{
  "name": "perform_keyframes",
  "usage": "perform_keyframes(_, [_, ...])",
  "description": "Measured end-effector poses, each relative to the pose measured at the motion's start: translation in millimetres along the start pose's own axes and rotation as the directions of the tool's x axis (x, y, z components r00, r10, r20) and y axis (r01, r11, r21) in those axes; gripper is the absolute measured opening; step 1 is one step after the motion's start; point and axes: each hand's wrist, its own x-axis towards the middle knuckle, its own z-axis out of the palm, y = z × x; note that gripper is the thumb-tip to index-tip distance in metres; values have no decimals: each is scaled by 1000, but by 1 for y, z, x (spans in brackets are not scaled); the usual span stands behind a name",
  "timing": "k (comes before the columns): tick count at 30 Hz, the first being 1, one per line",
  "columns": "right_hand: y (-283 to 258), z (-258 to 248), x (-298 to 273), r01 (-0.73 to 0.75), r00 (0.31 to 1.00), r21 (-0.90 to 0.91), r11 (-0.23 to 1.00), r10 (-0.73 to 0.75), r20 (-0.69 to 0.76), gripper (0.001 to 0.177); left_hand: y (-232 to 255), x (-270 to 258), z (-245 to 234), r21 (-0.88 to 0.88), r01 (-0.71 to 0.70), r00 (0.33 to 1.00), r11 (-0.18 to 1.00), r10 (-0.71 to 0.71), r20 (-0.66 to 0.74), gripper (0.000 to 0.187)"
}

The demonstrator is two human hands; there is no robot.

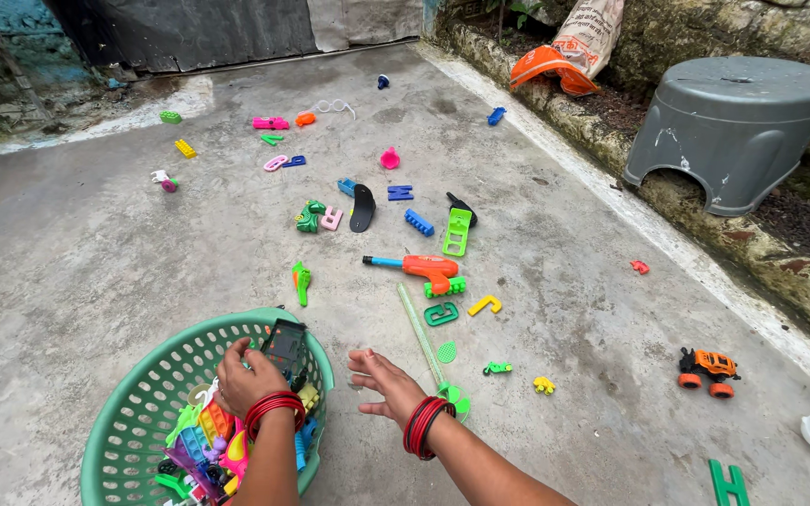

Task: The person picks up plastic toys and alphabet blocks from the floor and places them into a green basket, then handles a toy water gun and toy glasses.

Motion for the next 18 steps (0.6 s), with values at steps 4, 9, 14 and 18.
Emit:
perform_keyframes(4, [39, -55, -4, -9, 977, -61, 998, -4, -212, 64, 22, -8, 10, -19, -180, 980, 984, 181, 82, 27])
perform_keyframes(9, [58, -118, -23, -95, 813, -304, 948, -102, -574, 58, 65, -59, 61, -278, -178, 875, 944, 281, 394, 31])
perform_keyframes(14, [71, -155, -28, -126, 803, -331, 935, -100, -588, 59, 60, -129, 122, -285, 43, 716, 958, 169, 678, 48])
perform_keyframes(18, [88, -167, -16, -222, 787, -338, 915, -36, -615, 64, 40, -167, 157, -118, 170, 566, 978, 1, 824, 66])
